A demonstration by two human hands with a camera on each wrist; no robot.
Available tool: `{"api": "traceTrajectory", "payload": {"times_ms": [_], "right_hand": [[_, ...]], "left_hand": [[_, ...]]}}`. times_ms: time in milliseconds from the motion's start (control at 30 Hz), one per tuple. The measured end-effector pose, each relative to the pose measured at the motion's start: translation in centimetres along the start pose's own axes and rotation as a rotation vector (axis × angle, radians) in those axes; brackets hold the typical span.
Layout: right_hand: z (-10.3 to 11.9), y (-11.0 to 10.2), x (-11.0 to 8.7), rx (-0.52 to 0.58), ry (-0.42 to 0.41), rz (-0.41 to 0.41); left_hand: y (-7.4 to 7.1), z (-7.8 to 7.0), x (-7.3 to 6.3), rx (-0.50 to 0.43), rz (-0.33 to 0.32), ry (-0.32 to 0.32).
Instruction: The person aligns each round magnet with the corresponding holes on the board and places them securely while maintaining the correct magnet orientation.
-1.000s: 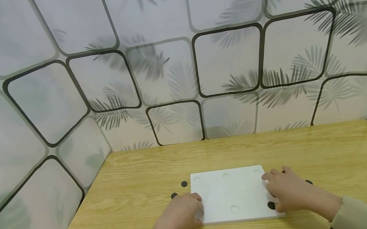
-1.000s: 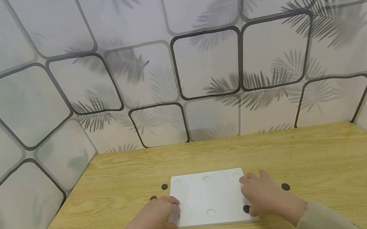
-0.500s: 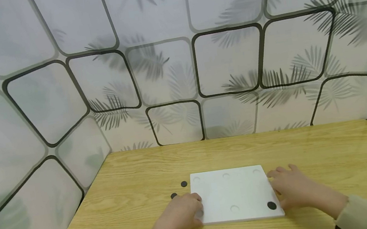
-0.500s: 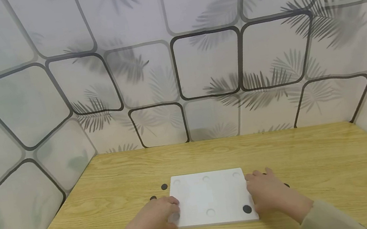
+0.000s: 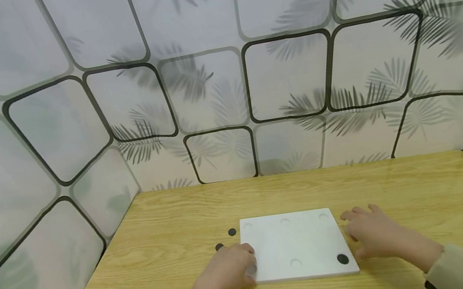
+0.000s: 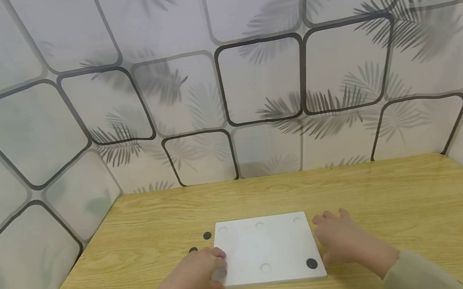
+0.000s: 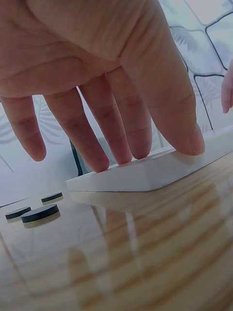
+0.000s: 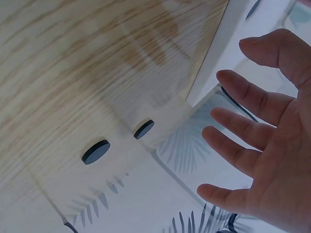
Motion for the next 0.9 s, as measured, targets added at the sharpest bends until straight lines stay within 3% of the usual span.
{"api": "traceTrajectory", "payload": {"times_ms": [333, 900], "right_hand": [[-0.8, -0.5, 0.1, 0.008, -0.003, -0.018], [-3.1, -1.0, -0.5, 0.004, 0.069, -0.013]], "left_hand": [[-0.1, 0.0, 0.0, 0.014, -0.002, 0.003], [0.1, 0.0, 0.0, 0.025, -0.006, 0.003]]}}
Point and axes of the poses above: each hand's wrist, its own x-axis towards the middle knuckle, its own y-axis out of the palm, z = x × y, the point moved 5 cm from there along x, towards the middle knuckle, and after that the axes turned 14 degrees about x, right-handed, at the moved point
